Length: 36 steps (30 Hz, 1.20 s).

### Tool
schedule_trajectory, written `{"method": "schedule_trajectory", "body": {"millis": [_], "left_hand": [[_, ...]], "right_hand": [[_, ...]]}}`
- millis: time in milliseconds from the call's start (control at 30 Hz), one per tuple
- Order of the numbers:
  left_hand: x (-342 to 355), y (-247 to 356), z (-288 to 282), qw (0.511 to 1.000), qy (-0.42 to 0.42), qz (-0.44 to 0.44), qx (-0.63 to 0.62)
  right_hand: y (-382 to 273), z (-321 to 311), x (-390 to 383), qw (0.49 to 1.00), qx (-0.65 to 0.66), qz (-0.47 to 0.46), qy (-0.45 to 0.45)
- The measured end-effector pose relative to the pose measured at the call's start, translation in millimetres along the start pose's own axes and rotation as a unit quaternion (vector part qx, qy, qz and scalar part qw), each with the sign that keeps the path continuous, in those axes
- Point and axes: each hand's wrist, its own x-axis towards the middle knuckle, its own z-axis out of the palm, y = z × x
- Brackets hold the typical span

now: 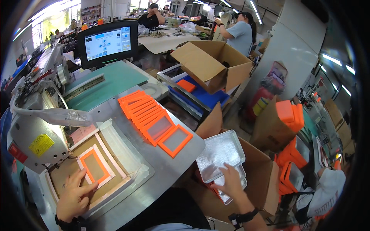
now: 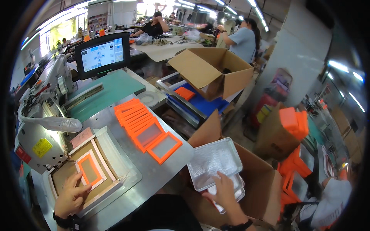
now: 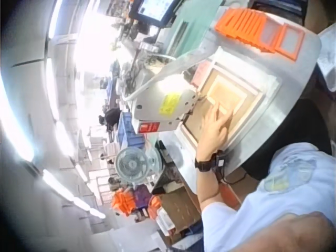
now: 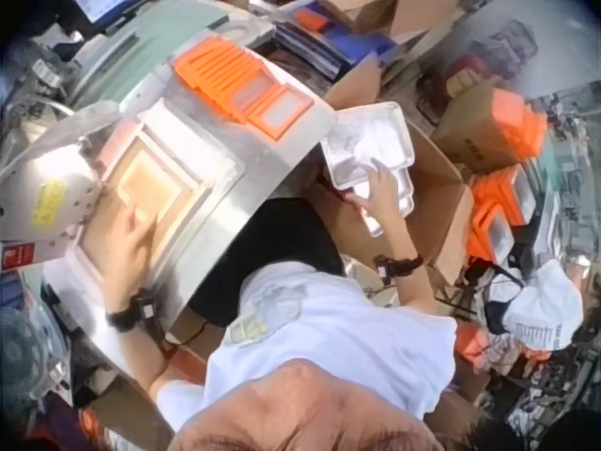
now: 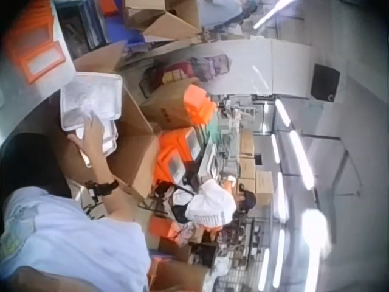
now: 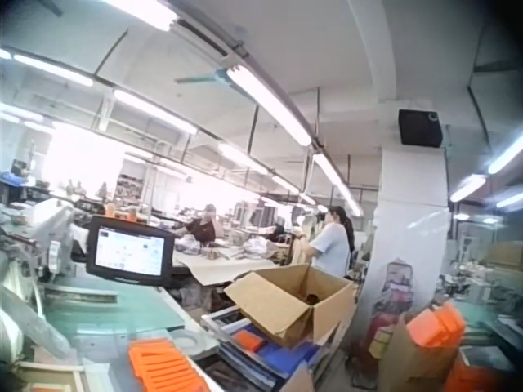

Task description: Operating an industrial sewing machine to sew parts of an orange leather first aid kit.

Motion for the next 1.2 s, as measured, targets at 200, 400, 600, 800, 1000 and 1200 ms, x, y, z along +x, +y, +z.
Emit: {"method": "schedule_trajectory", "body": {"millis": [200, 400, 600, 800, 1000, 1200], "left_hand": [[2, -4, 0, 1.0, 0.005, 0.021, 0.013], [-3, -6, -3, 1.0, -0.002, 0.011, -0.027], [-3, -5, -8, 1.0, 0.0, 0.019, 0.01], [-15, -20, -15, 0.999, 0.027, -0.018, -0.038], [-9, -17, -16, 0.993, 0.112, -0.013, -0.048], [-18, -14, -25, 0.986, 0.152, -0.023, -0.057]], "right_hand": [[-23, 55, -6, 0.997, -0.032, -0.041, 0.05], [-3, 32, 14, 0.978, -0.003, -0.131, 0.16], [37, -40, 6, 0.972, -0.056, 0.023, 0.227], [84, -77, 39, 0.878, -0.002, 0.032, 0.478], [29, -135, 89, 0.66, 0.608, -0.094, 0.431], [-21, -119, 146, 0.537, 0.821, -0.028, 0.191]]}}
